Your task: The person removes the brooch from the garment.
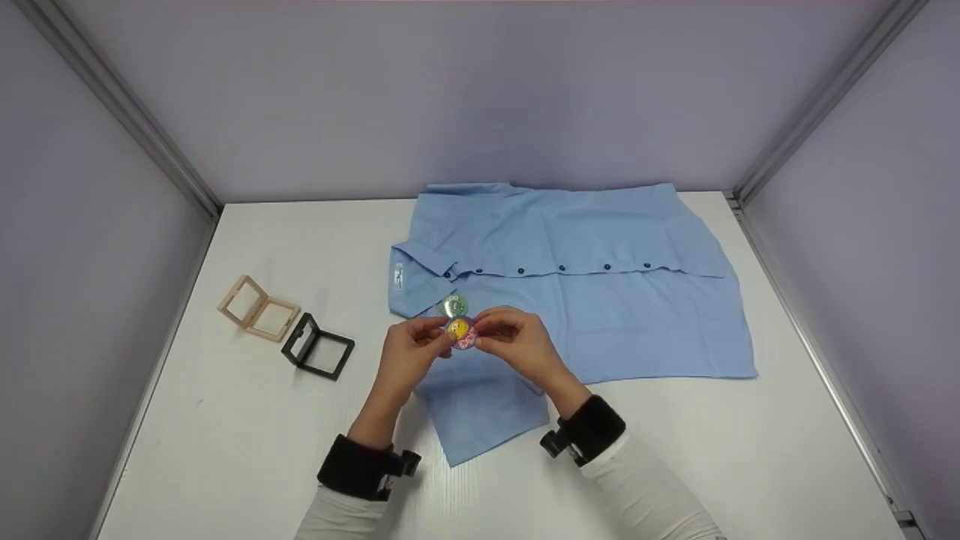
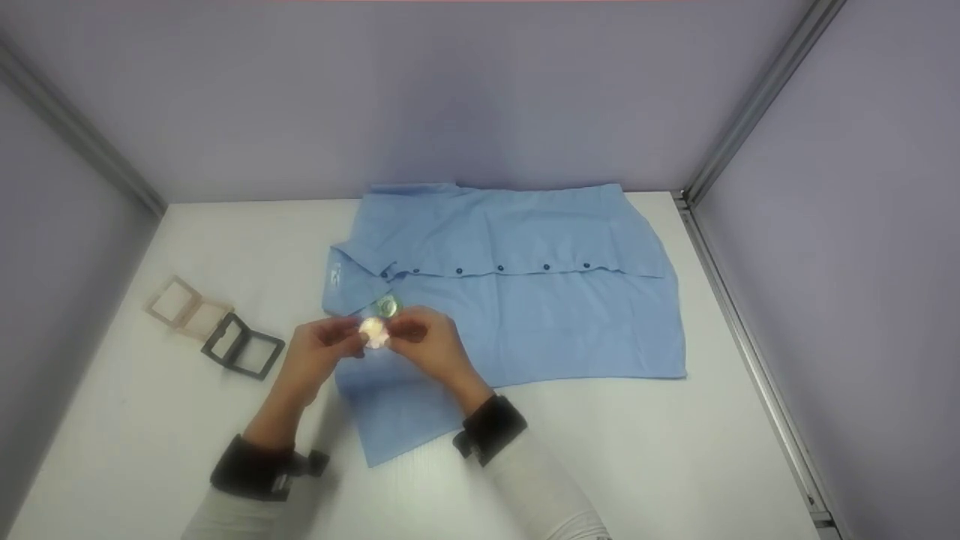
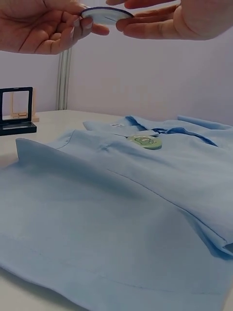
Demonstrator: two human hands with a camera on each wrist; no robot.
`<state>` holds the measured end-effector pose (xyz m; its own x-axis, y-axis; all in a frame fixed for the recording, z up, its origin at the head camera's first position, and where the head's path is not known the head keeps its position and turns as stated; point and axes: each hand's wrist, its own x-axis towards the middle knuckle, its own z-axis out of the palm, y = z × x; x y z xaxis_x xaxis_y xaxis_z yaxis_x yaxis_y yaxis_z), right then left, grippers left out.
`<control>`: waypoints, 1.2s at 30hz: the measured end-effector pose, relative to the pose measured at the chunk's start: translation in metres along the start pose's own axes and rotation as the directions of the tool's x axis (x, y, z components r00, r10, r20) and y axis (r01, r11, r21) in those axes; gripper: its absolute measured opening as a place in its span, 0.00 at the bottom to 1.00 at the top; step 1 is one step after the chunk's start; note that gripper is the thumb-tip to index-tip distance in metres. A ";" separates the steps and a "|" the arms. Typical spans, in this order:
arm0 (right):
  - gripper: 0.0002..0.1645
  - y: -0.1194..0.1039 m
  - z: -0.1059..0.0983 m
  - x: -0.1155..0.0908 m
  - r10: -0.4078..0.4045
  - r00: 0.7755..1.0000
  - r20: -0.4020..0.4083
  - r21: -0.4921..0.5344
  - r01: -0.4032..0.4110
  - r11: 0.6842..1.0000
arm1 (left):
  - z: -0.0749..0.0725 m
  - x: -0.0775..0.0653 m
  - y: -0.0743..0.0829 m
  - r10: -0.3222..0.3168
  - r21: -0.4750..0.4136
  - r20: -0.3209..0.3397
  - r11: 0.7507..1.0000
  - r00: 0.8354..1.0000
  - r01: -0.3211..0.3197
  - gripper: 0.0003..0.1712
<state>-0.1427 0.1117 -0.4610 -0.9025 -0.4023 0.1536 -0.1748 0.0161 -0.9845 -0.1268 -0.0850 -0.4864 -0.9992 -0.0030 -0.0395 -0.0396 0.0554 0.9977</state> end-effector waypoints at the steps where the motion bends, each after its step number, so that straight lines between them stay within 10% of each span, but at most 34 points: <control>1: 0.13 0.001 0.000 0.000 -0.004 1.000 -0.007 -0.005 0.004 1.000 | 0.000 0.000 0.000 0.002 0.004 0.001 1.000 1.000 -0.002 0.16; 11: 0.12 0.034 0.001 0.004 0.089 0.993 -0.076 -0.038 -0.092 0.995 | -0.002 -0.005 0.000 -0.015 0.094 0.061 0.996 0.998 0.010 0.10; 21: 0.17 0.045 -0.005 0.004 0.170 0.984 0.055 -0.234 -0.153 0.960 | -0.020 -0.009 -0.006 -0.031 0.185 -0.007 0.982 1.000 0.031 0.08; 30: 0.24 0.056 -0.012 -0.001 0.229 0.957 0.178 -0.471 -0.121 0.874 | -0.044 -0.010 -0.010 -0.003 0.265 -0.119 0.964 0.993 0.035 0.09; 36: 0.28 0.063 -0.016 -0.006 0.294 0.937 0.189 -0.704 -0.080 0.706 | -0.064 -0.009 -0.008 0.008 0.300 -0.252 0.951 0.968 0.070 0.12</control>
<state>-0.1545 0.1301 -0.5225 -0.8225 -0.5452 -0.1620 -0.3286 0.6880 -0.6470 -0.1171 -0.1489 -0.4907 -0.9671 -0.2540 -0.0162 -0.1080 0.3522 0.9297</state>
